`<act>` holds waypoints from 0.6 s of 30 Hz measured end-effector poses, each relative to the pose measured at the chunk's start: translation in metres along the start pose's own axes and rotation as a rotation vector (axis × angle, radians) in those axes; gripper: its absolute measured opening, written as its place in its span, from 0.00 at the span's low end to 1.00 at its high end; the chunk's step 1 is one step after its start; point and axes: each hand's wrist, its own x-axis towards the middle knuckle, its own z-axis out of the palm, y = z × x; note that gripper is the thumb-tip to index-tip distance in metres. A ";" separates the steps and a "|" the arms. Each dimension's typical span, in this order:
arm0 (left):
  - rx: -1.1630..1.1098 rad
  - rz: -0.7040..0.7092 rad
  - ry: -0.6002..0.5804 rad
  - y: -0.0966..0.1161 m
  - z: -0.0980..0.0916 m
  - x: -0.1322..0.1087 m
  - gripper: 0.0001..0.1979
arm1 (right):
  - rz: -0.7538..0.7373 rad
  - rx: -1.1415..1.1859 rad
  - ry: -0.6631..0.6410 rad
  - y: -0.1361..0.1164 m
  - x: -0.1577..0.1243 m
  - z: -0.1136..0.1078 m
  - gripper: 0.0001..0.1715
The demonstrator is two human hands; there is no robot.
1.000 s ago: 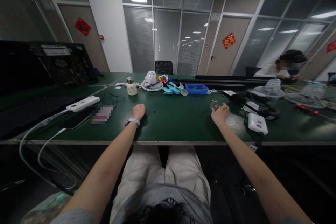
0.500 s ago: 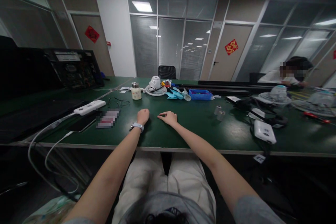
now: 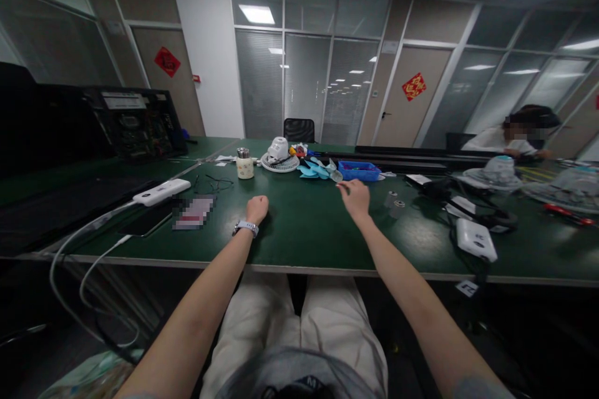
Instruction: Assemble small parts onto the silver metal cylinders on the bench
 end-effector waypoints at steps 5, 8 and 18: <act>0.004 -0.009 -0.009 -0.001 0.001 0.001 0.19 | 0.413 -0.219 0.285 0.104 -0.014 -0.049 0.21; 0.007 -0.008 -0.008 0.000 0.000 0.000 0.19 | 0.624 -0.252 0.251 0.130 -0.025 -0.052 0.19; 0.017 -0.003 -0.013 0.003 -0.003 -0.003 0.18 | 0.731 -0.138 0.210 0.132 -0.028 -0.050 0.18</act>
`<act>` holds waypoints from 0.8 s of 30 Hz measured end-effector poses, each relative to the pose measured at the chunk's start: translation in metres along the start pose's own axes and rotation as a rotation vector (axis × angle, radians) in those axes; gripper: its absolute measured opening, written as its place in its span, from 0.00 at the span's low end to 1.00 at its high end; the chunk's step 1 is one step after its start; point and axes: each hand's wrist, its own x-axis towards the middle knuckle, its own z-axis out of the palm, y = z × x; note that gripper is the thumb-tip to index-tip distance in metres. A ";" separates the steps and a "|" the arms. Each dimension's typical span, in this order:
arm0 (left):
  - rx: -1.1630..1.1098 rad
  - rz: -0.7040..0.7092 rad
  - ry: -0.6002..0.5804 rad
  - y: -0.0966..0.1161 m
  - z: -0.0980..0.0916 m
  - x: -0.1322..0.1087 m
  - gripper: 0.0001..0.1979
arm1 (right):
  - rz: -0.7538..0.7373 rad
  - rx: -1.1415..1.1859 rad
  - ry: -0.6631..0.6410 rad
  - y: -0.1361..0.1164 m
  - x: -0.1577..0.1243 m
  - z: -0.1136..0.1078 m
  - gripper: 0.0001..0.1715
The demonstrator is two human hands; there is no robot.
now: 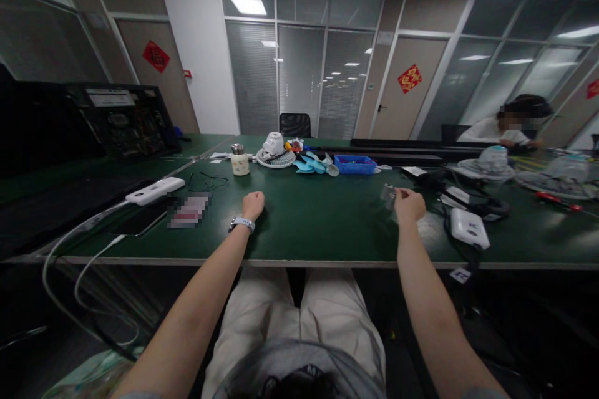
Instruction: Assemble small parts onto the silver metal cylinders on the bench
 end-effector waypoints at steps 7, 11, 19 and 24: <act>-0.021 -0.003 -0.007 0.000 0.000 0.000 0.18 | 0.042 0.034 -0.042 0.003 0.002 0.003 0.17; -0.017 -0.003 -0.008 -0.002 0.001 0.001 0.18 | 0.063 -0.006 -0.085 0.002 0.003 0.002 0.17; 0.004 0.012 0.002 -0.002 0.001 0.001 0.19 | -0.046 -0.127 -0.009 -0.013 0.008 -0.001 0.28; 0.019 0.025 -0.001 -0.003 0.003 0.002 0.19 | -0.160 -0.344 -0.321 -0.044 0.050 0.008 0.31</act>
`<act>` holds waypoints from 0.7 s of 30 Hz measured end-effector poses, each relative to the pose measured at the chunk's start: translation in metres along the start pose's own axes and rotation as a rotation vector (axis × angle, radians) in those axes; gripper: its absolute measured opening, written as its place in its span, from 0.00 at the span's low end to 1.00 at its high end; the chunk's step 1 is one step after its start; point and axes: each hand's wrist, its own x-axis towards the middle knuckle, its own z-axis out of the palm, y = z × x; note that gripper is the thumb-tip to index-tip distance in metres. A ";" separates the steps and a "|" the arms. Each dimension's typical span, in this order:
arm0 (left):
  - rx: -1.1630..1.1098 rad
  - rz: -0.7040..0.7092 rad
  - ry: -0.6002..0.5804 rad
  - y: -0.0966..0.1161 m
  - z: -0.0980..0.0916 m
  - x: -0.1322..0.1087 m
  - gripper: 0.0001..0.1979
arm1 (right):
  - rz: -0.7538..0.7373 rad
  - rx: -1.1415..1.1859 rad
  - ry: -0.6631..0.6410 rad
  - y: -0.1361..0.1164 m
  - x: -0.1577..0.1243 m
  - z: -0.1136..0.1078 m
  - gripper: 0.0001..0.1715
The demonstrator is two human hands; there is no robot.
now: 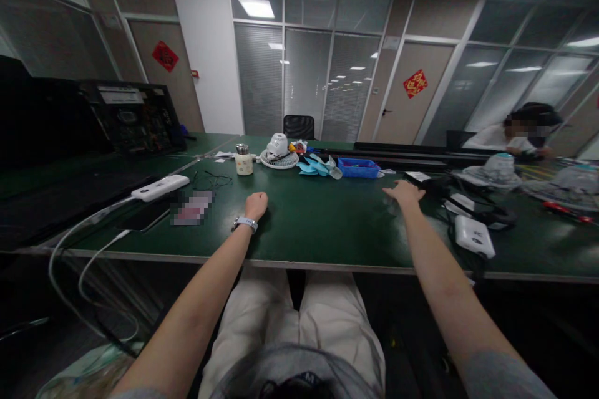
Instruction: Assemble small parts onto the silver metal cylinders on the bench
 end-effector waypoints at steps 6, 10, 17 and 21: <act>0.017 -0.018 -0.010 0.000 0.000 0.002 0.19 | 0.021 0.077 -0.139 0.001 0.030 -0.005 0.27; 0.008 -0.003 -0.009 0.001 0.001 0.002 0.19 | -0.186 -0.029 -0.091 -0.015 0.014 -0.008 0.28; -0.132 0.019 -0.009 -0.001 0.002 0.000 0.16 | -0.663 0.126 -0.230 -0.130 -0.061 0.006 0.32; -0.358 0.165 -0.002 0.011 0.003 -0.003 0.14 | -0.850 0.260 -0.325 -0.180 -0.108 0.022 0.28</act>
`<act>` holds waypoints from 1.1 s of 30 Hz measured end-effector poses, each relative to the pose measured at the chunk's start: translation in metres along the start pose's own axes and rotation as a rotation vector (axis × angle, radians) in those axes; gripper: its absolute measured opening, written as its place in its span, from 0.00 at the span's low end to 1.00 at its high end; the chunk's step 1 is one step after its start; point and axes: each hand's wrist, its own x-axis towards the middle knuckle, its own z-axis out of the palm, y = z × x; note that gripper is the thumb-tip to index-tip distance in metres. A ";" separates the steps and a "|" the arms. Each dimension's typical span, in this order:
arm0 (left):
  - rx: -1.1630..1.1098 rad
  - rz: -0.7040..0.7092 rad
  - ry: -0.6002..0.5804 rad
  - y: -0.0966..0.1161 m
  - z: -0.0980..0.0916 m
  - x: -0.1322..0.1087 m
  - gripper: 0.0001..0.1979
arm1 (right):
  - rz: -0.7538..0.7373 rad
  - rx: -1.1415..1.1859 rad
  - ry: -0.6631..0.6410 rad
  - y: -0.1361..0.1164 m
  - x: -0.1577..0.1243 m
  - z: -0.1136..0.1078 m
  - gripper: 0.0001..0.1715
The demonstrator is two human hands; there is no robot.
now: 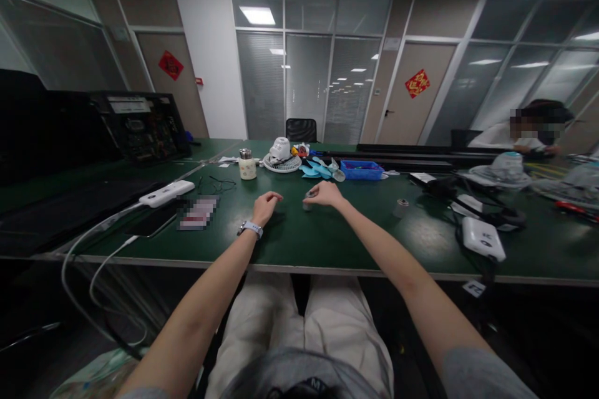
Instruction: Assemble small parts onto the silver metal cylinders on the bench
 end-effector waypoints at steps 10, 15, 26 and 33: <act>-0.005 0.236 -0.198 0.056 0.032 0.013 0.15 | 0.057 0.323 0.126 -0.012 -0.008 0.057 0.20; 0.059 0.265 -0.203 0.055 0.029 0.017 0.15 | 0.060 0.561 0.171 -0.008 -0.009 0.080 0.20; -0.088 0.194 0.036 0.042 0.023 0.014 0.15 | 0.132 0.900 0.193 -0.012 -0.014 0.085 0.25; 0.116 0.003 -0.009 -0.005 0.005 0.010 0.17 | 0.239 0.845 0.218 -0.006 -0.018 0.079 0.23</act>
